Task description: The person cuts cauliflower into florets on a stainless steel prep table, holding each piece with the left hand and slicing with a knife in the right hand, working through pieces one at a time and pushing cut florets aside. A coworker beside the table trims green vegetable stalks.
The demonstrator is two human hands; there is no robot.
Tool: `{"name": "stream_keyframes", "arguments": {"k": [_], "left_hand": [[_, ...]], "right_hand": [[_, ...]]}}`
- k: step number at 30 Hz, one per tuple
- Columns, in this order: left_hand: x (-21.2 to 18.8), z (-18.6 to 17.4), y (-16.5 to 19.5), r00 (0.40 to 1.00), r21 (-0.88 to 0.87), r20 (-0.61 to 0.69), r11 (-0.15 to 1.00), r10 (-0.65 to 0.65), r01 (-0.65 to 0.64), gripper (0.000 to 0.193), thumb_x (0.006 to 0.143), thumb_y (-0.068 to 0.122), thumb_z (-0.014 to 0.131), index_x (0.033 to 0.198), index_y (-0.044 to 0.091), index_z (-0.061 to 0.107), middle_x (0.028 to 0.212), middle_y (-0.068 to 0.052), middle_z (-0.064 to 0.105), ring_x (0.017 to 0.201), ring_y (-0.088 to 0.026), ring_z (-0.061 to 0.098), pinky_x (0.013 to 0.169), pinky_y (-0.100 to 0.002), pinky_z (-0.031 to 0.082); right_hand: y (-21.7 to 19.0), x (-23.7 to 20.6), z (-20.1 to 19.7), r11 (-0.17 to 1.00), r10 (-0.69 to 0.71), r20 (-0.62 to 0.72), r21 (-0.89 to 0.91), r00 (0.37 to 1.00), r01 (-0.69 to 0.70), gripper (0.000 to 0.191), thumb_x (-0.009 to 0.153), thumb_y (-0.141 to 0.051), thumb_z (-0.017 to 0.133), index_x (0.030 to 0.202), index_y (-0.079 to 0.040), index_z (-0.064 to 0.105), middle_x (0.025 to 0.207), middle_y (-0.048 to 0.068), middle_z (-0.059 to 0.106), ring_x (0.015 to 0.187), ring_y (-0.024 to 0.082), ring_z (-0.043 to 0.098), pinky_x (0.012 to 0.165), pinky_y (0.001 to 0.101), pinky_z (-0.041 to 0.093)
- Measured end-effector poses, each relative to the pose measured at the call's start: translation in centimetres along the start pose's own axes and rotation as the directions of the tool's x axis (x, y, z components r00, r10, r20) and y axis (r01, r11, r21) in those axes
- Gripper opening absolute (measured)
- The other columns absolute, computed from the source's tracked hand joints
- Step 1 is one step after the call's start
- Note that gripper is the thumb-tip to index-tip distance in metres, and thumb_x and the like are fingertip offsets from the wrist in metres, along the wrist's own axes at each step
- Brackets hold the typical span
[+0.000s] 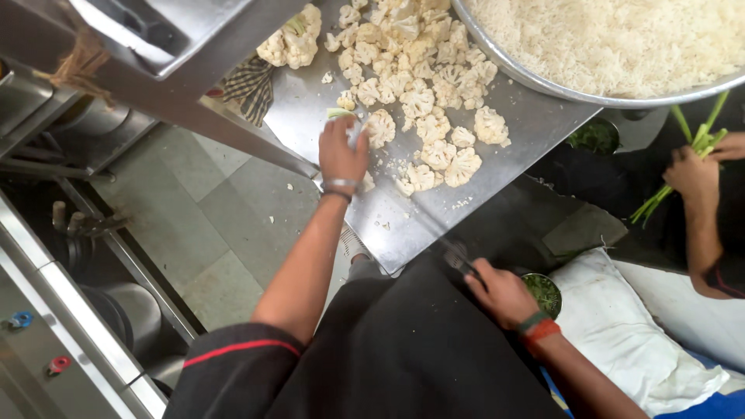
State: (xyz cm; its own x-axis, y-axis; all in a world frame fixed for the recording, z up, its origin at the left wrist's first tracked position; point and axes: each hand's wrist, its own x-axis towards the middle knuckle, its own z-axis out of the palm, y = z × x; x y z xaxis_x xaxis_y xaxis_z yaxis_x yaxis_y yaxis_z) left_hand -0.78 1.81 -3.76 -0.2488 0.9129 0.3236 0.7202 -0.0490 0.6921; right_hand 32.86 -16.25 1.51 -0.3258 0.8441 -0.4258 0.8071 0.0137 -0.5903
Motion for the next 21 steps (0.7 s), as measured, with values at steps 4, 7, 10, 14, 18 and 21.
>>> {"name": "stream_keyframes", "arguments": {"k": [4,7,10,14,18,21], "left_hand": [[3.8,1.7,1.5,0.886,0.129,0.421,0.980,-0.193,0.152,0.068,0.072,0.014,0.082,0.135,0.017,0.056,0.111,-0.019,0.065,0.100,-0.041,0.065,0.088,-0.046,0.053],[3.7,1.2,2.1,0.963,-0.066,0.251,0.991,-0.095,0.115,0.059,0.068,0.005,0.085,0.121,0.014,0.062,0.113,-0.015,0.068,0.103,-0.036,0.069,0.087,-0.042,0.057],[1.9,-1.0,2.7,0.961,-0.426,0.248,0.878,-0.122,0.221,0.056,0.077,-0.001,0.082,0.124,0.010,0.054,0.121,-0.008,0.065,0.107,-0.026,0.071,0.083,-0.035,0.064],[-1.0,-4.8,4.7,0.945,-0.533,0.297,0.798,-0.134,0.281,0.052,0.080,-0.004,0.080,0.125,0.008,0.056,0.123,-0.003,0.065,0.112,-0.018,0.067,0.086,-0.029,0.061],[-3.3,-8.5,8.0,0.956,-0.686,0.282,0.682,-0.074,0.255,0.050,0.081,-0.006,0.078,0.126,0.008,0.061,0.123,-0.004,0.057,0.112,-0.016,0.059,0.088,-0.028,0.060],[-4.4,-11.2,10.4,0.988,-0.636,0.130,0.772,0.080,0.021,0.051,0.078,-0.006,0.079,0.125,0.007,0.064,0.121,-0.006,0.056,0.113,-0.018,0.058,0.097,-0.031,0.054]], "right_hand": [[-1.4,3.2,1.6,0.998,-0.070,0.075,0.006,0.995,0.070,0.028,0.099,-0.035,0.057,0.101,-0.008,0.049,0.078,0.025,0.068,0.080,0.050,0.064,0.068,0.0583,0.049],[-1.4,4.5,2.3,0.999,0.037,-0.069,0.022,0.997,-0.035,0.027,0.099,-0.033,0.056,0.101,-0.007,0.051,0.075,0.025,0.068,0.078,0.049,0.065,0.070,0.0587,0.049],[-1.1,5.0,2.3,0.988,0.143,-0.104,0.081,0.984,-0.135,0.027,0.097,-0.032,0.058,0.100,-0.006,0.053,0.075,0.024,0.067,0.079,0.050,0.064,0.069,0.0581,0.049],[-1.4,5.3,2.3,0.964,0.094,-0.062,0.254,0.994,-0.075,0.030,0.097,-0.031,0.062,0.097,-0.002,0.054,0.072,0.025,0.064,0.076,0.047,0.065,0.064,0.0512,0.050],[-2.3,5.5,1.8,0.935,0.029,-0.096,0.353,0.995,0.007,0.026,0.095,-0.028,0.062,0.097,-0.003,0.057,0.069,0.021,0.064,0.067,0.040,0.068,0.060,0.0452,0.050],[-3.5,5.5,0.6,0.940,0.020,-0.096,0.341,0.995,0.014,0.025,0.096,-0.027,0.063,0.098,-0.003,0.057,0.066,0.018,0.063,0.059,0.031,0.065,0.057,0.0406,0.049]]}}
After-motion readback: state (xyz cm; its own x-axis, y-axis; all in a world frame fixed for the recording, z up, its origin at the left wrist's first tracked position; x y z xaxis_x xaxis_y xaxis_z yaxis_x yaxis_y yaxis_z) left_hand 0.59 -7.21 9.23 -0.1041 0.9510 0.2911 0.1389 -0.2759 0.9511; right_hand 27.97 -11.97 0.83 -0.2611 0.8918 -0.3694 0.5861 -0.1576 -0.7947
